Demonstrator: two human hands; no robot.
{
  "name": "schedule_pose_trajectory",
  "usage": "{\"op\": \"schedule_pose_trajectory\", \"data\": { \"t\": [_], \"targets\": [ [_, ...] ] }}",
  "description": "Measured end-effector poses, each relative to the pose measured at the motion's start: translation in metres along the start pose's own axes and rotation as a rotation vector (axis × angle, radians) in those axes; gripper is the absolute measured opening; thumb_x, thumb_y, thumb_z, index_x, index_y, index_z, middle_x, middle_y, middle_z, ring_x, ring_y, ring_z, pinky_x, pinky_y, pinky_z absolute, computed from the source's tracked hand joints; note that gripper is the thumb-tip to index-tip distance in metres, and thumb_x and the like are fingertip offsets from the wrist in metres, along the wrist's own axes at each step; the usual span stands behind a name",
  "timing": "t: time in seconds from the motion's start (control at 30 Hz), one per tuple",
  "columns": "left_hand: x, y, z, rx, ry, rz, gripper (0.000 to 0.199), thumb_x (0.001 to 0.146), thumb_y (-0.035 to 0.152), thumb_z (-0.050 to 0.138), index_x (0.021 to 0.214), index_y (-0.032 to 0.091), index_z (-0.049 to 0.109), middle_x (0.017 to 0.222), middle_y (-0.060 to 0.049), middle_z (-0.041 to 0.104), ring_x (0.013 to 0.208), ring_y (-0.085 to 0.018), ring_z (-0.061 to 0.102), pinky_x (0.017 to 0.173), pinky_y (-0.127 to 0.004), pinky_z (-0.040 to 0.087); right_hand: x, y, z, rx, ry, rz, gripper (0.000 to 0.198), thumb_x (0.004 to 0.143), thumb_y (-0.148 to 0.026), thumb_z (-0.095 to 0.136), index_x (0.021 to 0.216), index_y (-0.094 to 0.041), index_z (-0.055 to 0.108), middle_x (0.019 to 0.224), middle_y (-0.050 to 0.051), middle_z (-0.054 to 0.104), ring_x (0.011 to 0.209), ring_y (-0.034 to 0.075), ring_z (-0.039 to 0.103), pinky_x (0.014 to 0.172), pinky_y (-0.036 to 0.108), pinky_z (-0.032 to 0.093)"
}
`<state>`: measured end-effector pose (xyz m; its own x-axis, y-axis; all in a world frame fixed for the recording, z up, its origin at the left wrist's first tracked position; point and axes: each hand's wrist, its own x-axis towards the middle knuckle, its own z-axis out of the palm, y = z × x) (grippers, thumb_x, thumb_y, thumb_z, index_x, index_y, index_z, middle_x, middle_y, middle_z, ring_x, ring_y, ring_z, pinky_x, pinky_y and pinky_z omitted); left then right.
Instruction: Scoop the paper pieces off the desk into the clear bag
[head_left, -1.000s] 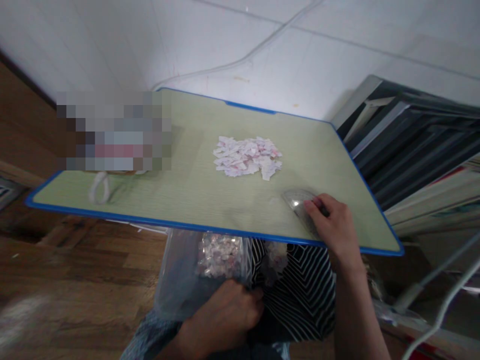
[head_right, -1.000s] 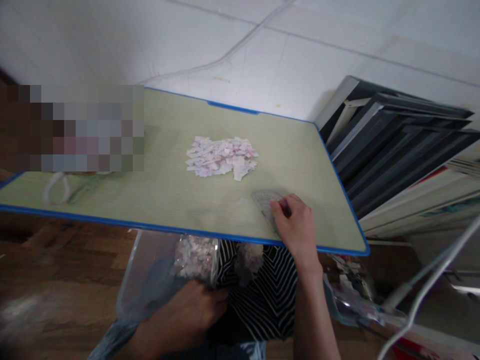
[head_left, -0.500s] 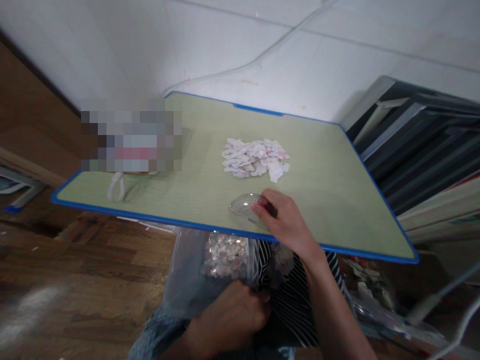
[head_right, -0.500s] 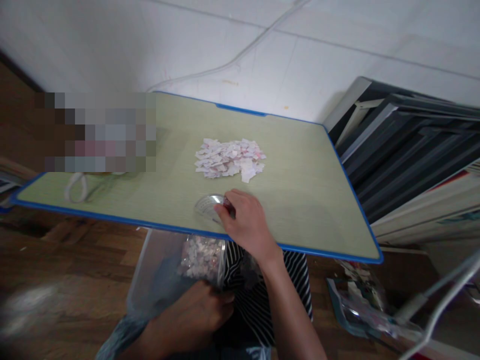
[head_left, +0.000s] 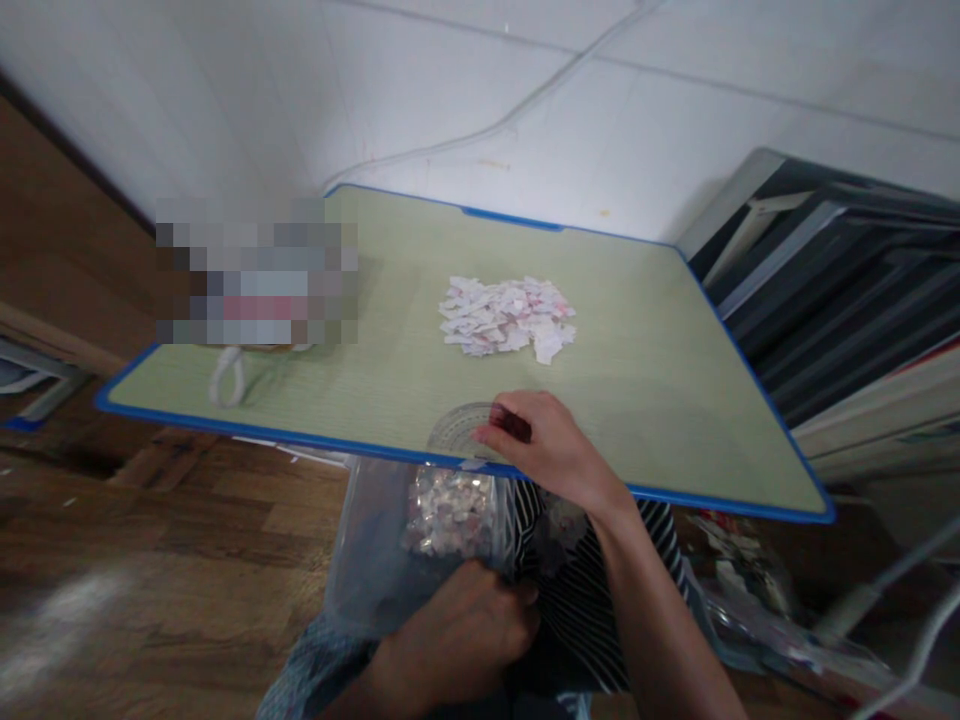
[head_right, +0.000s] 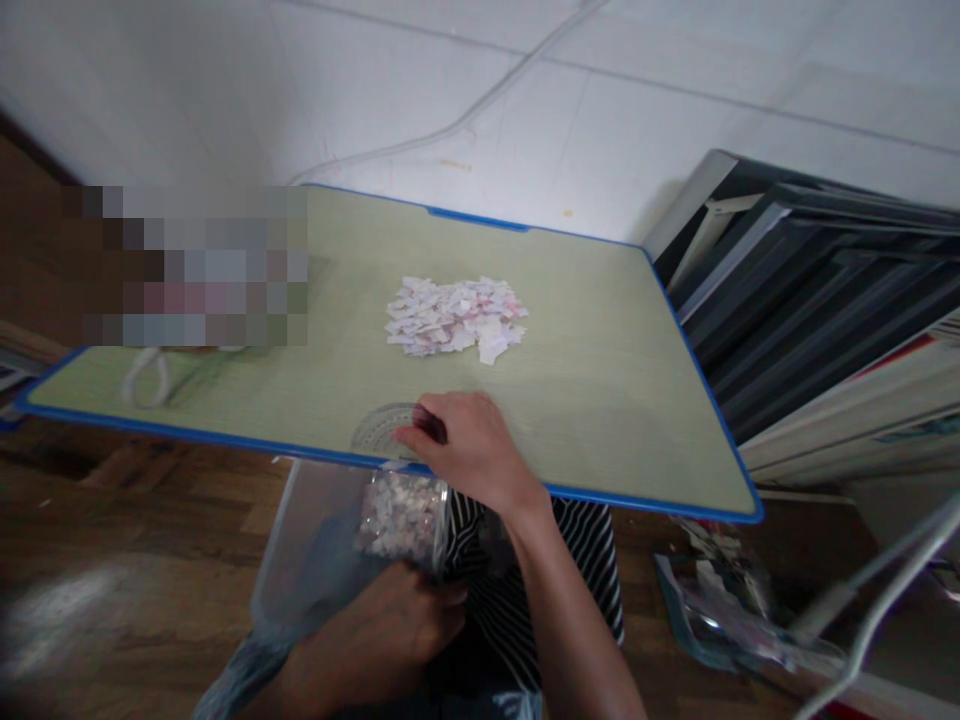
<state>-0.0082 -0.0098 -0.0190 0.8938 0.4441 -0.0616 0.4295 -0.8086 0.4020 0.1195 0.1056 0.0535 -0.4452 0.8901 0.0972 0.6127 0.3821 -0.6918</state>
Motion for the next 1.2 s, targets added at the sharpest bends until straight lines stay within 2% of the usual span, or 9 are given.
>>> {"op": "schedule_pose_trajectory", "data": {
  "t": [0.17, 0.33, 0.5, 0.6, 0.73, 0.83, 1.0, 1.2],
  "targets": [
    [0.0, -0.001, 0.005, 0.002, -0.015, -0.001, 0.009, 0.078, 0.008, 0.057, 0.078, 0.015, 0.063, 0.077, -0.003, 0.064, 0.057, -0.019, 0.059, 0.043, -0.032, 0.037, 0.001, 0.001, 0.0, 0.04, -0.008, 0.021, 0.03, 0.082, -0.033, 0.057, 0.058, -0.018, 0.048, 0.053, -0.005, 0.044, 0.051, 0.008, 0.038, 0.053, 0.025, 0.024],
    [0.001, -0.001, 0.004, -0.001, -0.004, -0.003, 0.009, 0.079, 0.007, 0.059, 0.079, 0.015, 0.064, 0.078, -0.002, 0.064, 0.058, -0.019, 0.059, 0.043, -0.032, 0.036, 0.0, -0.001, -0.001, 0.038, 0.004, -0.031, 0.032, 0.085, -0.032, 0.055, 0.058, -0.019, 0.043, 0.054, -0.005, 0.041, 0.052, 0.008, 0.036, 0.053, 0.025, 0.024],
    [0.001, 0.0, 0.002, -0.001, 0.001, 0.008, 0.007, 0.078, 0.009, 0.061, 0.078, 0.015, 0.065, 0.076, -0.002, 0.065, 0.056, -0.018, 0.058, 0.041, -0.033, 0.033, -0.003, -0.002, -0.001, 0.035, -0.046, -0.061, 0.031, 0.085, -0.033, 0.057, 0.06, -0.019, 0.048, 0.056, -0.004, 0.047, 0.054, 0.009, 0.041, 0.056, 0.025, 0.028],
    [0.002, 0.0, 0.001, 0.008, -0.001, 0.013, 0.006, 0.078, 0.009, 0.062, 0.078, 0.015, 0.065, 0.076, -0.002, 0.065, 0.056, -0.018, 0.058, 0.041, -0.034, 0.032, -0.004, -0.003, -0.001, 0.019, -0.028, -0.066, 0.03, 0.086, -0.033, 0.057, 0.061, -0.019, 0.049, 0.057, -0.004, 0.05, 0.056, 0.009, 0.044, 0.058, 0.026, 0.029],
    [0.002, 0.001, 0.002, 0.021, 0.02, 0.045, 0.009, 0.082, 0.009, 0.063, 0.075, 0.015, 0.065, 0.076, -0.001, 0.065, 0.056, -0.018, 0.058, 0.041, -0.033, 0.032, -0.006, -0.002, 0.001, 0.021, 0.026, -0.107, 0.029, 0.085, -0.029, 0.058, 0.061, -0.019, 0.046, 0.057, -0.004, 0.048, 0.056, 0.009, 0.043, 0.058, 0.025, 0.03],
    [0.002, 0.002, 0.004, 0.036, 0.059, 0.078, 0.012, 0.083, 0.009, 0.064, 0.072, 0.015, 0.064, 0.072, 0.0, 0.065, 0.054, -0.017, 0.058, 0.039, -0.033, 0.03, -0.01, -0.001, 0.0, 0.102, 0.106, -0.115, 0.031, 0.086, -0.026, 0.055, 0.059, -0.019, 0.041, 0.055, -0.004, 0.044, 0.053, 0.008, 0.039, 0.052, 0.024, 0.028],
    [0.002, -0.001, 0.007, 0.037, 0.048, 0.115, 0.015, 0.084, 0.008, 0.063, 0.07, 0.015, 0.063, 0.072, 0.001, 0.065, 0.054, -0.014, 0.058, 0.038, -0.032, 0.025, -0.023, 0.0, -0.006, 0.168, 0.241, -0.05, 0.029, 0.084, -0.023, 0.054, 0.058, -0.019, 0.04, 0.053, -0.006, 0.038, 0.049, 0.007, 0.034, 0.046, 0.021, 0.026],
    [0.0, -0.003, 0.006, 0.026, 0.038, 0.113, 0.019, 0.085, 0.009, 0.061, 0.068, 0.016, 0.064, 0.07, 0.002, 0.065, 0.055, -0.014, 0.058, 0.039, -0.033, 0.029, -0.046, 0.004, -0.015, 0.129, 0.36, 0.031, 0.031, 0.083, -0.025, 0.052, 0.055, -0.019, 0.041, 0.049, -0.005, 0.037, 0.045, 0.007, 0.035, 0.042, 0.02, 0.028]
  ]
}}
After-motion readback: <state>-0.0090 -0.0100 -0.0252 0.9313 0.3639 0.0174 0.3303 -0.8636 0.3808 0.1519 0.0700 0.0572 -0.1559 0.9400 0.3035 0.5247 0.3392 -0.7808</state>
